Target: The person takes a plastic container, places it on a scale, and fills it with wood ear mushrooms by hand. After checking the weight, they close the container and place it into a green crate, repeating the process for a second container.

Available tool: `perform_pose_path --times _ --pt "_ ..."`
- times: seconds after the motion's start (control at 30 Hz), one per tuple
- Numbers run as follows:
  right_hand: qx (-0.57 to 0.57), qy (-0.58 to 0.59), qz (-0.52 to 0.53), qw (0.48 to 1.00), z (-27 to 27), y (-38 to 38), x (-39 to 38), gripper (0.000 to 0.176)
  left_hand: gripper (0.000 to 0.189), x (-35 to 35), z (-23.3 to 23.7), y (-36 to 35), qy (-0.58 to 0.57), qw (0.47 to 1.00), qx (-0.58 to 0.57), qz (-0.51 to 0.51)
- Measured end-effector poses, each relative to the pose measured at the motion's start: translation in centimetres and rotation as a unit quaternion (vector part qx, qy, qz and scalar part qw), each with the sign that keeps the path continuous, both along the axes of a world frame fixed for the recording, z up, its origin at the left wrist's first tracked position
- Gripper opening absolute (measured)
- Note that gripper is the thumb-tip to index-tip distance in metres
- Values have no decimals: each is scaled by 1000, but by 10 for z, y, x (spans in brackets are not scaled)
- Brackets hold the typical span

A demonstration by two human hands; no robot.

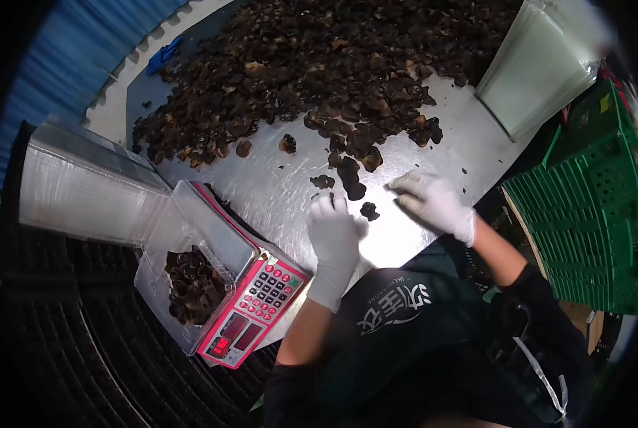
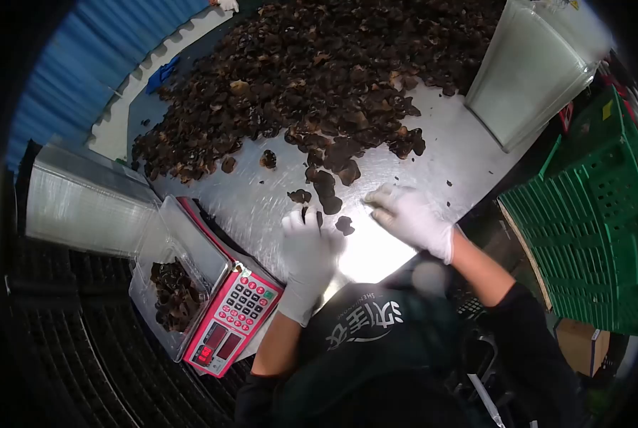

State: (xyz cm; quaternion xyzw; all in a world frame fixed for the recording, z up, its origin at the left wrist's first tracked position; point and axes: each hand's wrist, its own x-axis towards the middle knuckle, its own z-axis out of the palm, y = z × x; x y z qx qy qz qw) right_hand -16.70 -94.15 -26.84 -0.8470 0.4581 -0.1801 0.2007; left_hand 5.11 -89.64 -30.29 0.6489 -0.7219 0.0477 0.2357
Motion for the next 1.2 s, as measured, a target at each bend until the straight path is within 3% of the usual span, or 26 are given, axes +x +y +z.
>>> perform_pose_path --times 0.07,0.1,0.17,0.2,0.23,0.27,0.3,0.37,0.43,0.5,0.57,0.63,0.77,0.8,0.83,0.9,0.93,0.97,1.0,1.07,1.1,1.13,1.2 --pt "15 -34 -10 999 -14 -5 31 27 46 8 3 8 28 981 190 -10" --pt "8 -62 -17 998 -23 -12 42 27 46 9 0 12 24 981 192 -8" --pt "-10 -107 -47 993 -19 -24 62 26 56 10 -5 22 51 998 -3 -30" --pt "-24 -75 -28 997 -14 -30 67 27 56 11 -2 26 48 998 -2 -34" --pt "-22 -77 -33 996 -13 -33 72 27 57 12 5 32 118 993 12 -2" --pt "24 -67 -10 997 -11 -34 77 28 59 13 9 36 189 981 27 32" --pt "70 -56 16 996 -10 -36 81 30 59 16 4 39 189 981 27 32" --pt "41 -29 45 998 -14 -34 90 35 66 22 -7 42 339 937 73 43" --pt "29 18 59 998 -13 -26 102 37 69 17 -13 43 345 931 95 68" --pt "-13 -44 81 996 -33 -21 111 36 72 12 -18 41 369 921 89 84" --pt "-34 35 112 992 -39 -21 116 29 73 12 -17 40 345 932 83 77" --pt "-10 34 105 994 -37 -20 116 20 73 17 -18 40 323 941 81 57" --pt "49 -103 109 987 -24 -14 84 12 69 23 -19 32 415 904 71 72" --pt "69 -133 107 983 -4 -6 65 11 64 27 -18 26 395 916 57 47" --pt "73 -20 100 992 22 1 45 12 59 30 -17 19 375 926 43 24" --pt "84 97 122 984 51 12 -1 14 52 30 -2 1 321 947 29 18" --pt "65 49 134 988 50 18 -28 15 53 28 3 -10 252 967 39 26" --pt "101 72 106 987 64 26 -42 17 54 25 6 -21 182 981 50 33" --pt "113 90 109 983 63 28 -62 17 43 21 -2 -35 108 992 -26 52" --pt "124 113 107 980 58 30 -80 17 35 22 -10 -51 70 996 11 45" --pt "165 13 54 985 49 30 -83 15 28 25 -14 -57 27 998 49 39" --pt "201 -85 -2 976 45 30 -89 13 16 25 -21 -63 -13 998 -36 40" --pt "336 -190 -164 908 42 26 -81 8 13 25 -15 -59 17 999 -19 48"
